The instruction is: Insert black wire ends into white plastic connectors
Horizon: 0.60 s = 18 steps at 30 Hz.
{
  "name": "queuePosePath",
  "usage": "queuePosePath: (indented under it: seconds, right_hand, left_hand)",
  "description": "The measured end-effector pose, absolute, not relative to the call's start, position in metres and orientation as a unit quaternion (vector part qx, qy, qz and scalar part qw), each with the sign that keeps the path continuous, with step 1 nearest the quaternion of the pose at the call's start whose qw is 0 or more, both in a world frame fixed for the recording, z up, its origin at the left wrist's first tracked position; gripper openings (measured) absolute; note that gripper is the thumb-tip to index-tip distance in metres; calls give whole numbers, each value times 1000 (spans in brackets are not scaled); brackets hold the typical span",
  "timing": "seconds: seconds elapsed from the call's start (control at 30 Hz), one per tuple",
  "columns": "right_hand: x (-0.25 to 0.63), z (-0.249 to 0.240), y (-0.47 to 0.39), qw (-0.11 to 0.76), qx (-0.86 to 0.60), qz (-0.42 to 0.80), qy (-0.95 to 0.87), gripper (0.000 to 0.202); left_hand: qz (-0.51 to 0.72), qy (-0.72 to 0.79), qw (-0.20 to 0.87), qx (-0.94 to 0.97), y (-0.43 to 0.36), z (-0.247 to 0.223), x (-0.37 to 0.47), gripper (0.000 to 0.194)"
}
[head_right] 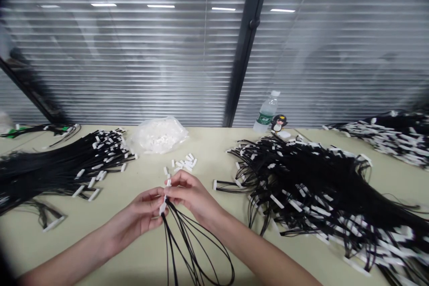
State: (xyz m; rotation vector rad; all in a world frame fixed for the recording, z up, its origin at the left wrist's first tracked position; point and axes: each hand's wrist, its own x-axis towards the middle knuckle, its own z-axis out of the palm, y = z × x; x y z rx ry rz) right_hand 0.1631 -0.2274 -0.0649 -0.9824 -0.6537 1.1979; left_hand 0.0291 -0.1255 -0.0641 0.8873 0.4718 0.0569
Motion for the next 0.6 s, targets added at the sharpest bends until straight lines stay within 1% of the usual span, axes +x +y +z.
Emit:
queuePosePath:
  seconds: [0.2, 0.3, 0.4, 0.5, 0.6]
  right_hand:
    - [166, -59, -229, 683, -426, 522, -281, 18]
    - [180, -54, -229, 750, -423, 456, -222, 23]
    - [201, -50, -229, 823, -400, 373, -151, 27]
    - [220, -48, -231, 866, -380, 310, -102, 21]
    - [229, -49, -234, 892, -356, 275, -47, 17]
  left_hand:
    - [27, 236, 873, 426, -123, -67, 30, 21]
    - [25, 239, 870, 431, -121, -68, 30, 20]
    - [21, 228, 872, 432, -121, -70, 29, 16]
    - [21, 209, 880, 426, -121, -72, 28, 11]
    - [32, 202, 887, 413, -121, -73, 29, 8]
